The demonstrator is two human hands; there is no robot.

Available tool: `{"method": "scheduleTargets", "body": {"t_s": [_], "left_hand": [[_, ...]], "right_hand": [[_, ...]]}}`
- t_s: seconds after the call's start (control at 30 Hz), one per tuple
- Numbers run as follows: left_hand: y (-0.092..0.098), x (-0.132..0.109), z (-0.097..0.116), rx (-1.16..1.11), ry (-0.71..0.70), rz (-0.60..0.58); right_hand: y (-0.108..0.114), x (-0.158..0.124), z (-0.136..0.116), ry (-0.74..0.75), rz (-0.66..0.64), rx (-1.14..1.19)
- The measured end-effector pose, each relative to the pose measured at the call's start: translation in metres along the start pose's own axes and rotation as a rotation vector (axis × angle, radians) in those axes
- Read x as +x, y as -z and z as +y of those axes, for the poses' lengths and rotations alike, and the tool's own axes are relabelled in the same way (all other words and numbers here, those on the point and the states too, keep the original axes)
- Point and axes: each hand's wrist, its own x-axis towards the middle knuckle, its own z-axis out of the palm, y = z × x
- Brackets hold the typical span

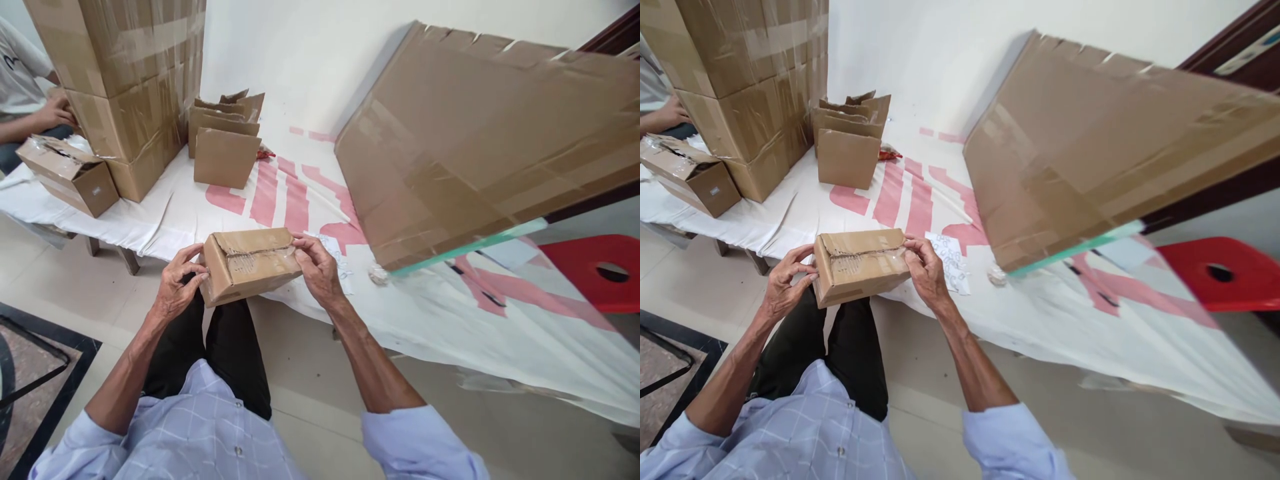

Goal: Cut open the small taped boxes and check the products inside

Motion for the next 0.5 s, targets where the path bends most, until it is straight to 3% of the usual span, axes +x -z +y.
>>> {"method": "scheduleTargets", "body": {"t_s": [0.13, 0.27, 0.37, 0.5], "left_hand": [[0.007, -0.007, -0.004, -0.119, 0.146, 0.019], [0.020, -0.008, -0.003, -0.342, 0.316, 0.156], [0.028, -0.009, 0.006, -0.428, 0.332, 0.227], [0.026, -0.019, 0.029, -0.494, 0.315, 0.194]], "right_hand": [[-0.004, -0.002, -0.006, 0.001, -0.010, 0.005], [-0.007, -0.004, -0.012, 0.013, -0.010, -0.008], [-0.010, -0.008, -0.014, 0.021, -0.003, -0.032], [-0.014, -0.010, -0.015, 0.056, 0.040, -0.086]]}}
